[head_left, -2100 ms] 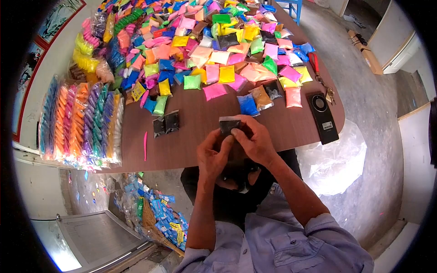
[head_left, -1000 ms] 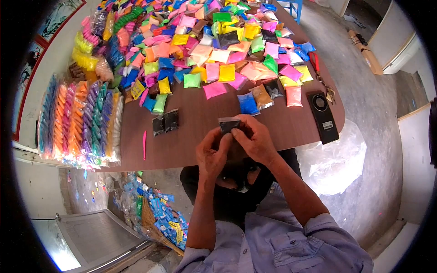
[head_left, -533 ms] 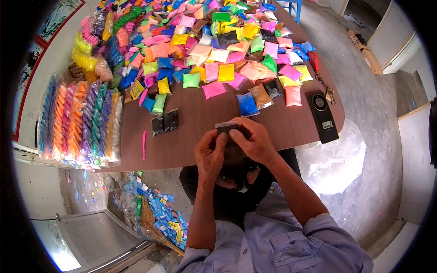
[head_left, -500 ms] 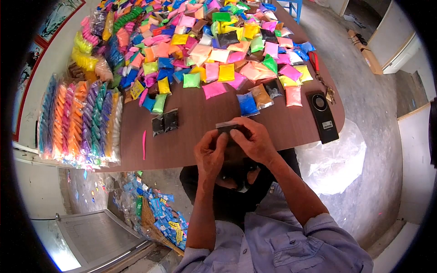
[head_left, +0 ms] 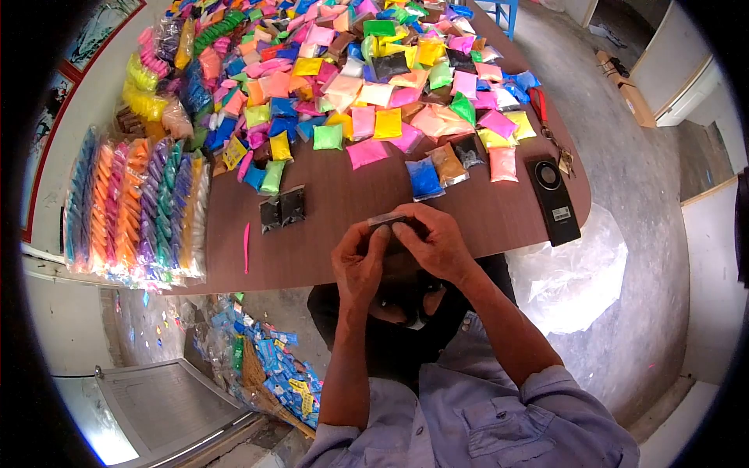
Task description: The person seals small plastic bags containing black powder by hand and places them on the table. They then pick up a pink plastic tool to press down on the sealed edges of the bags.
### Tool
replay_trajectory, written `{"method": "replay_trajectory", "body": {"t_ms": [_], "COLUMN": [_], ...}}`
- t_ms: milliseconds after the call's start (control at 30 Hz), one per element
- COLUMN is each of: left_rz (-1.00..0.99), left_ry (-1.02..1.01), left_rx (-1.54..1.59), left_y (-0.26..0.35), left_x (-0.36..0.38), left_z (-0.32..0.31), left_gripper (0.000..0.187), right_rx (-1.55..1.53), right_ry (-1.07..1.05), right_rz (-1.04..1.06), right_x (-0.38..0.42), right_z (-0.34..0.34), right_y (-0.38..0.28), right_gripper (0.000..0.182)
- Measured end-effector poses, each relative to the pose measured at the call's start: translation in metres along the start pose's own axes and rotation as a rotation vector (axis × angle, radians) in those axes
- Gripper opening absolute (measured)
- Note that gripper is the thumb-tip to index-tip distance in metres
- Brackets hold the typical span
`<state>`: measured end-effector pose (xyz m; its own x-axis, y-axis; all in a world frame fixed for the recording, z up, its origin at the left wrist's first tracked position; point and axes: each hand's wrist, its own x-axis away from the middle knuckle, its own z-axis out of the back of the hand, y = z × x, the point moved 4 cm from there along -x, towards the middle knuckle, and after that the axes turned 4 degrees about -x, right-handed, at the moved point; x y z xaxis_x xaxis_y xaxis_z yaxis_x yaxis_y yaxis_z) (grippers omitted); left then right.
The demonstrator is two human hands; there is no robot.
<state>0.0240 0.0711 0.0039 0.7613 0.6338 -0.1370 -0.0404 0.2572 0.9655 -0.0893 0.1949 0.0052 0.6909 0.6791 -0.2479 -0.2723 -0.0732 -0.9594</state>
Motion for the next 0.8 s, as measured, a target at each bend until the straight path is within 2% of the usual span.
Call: {"method": "replay_trajectory", "body": {"t_ms": [233,533,800], "left_rz": [0.080,0.016,0.041], "left_ry": [-0.015,0.016,0.004], "left_rx": [0.089,0.084,0.112], "left_y": [0.001,-0.003,0.002], "left_x": [0.000,-0.001,-0.001], "left_z": [0.003,0.002,0.001], "left_gripper": [0.023,0.015,0.018], "right_rx": [0.002,0.005,-0.014], "right_ry": [-0.016,0.001,0.008], "right_rz": [0.035,0.034,0.042], "right_x": [0.000,-0.001,0.000], "right_z": [0.000,-0.001,0.000], "right_y": [0.003,-0.001,0.000], "right_gripper": [0.021,0.018,0.016]}}
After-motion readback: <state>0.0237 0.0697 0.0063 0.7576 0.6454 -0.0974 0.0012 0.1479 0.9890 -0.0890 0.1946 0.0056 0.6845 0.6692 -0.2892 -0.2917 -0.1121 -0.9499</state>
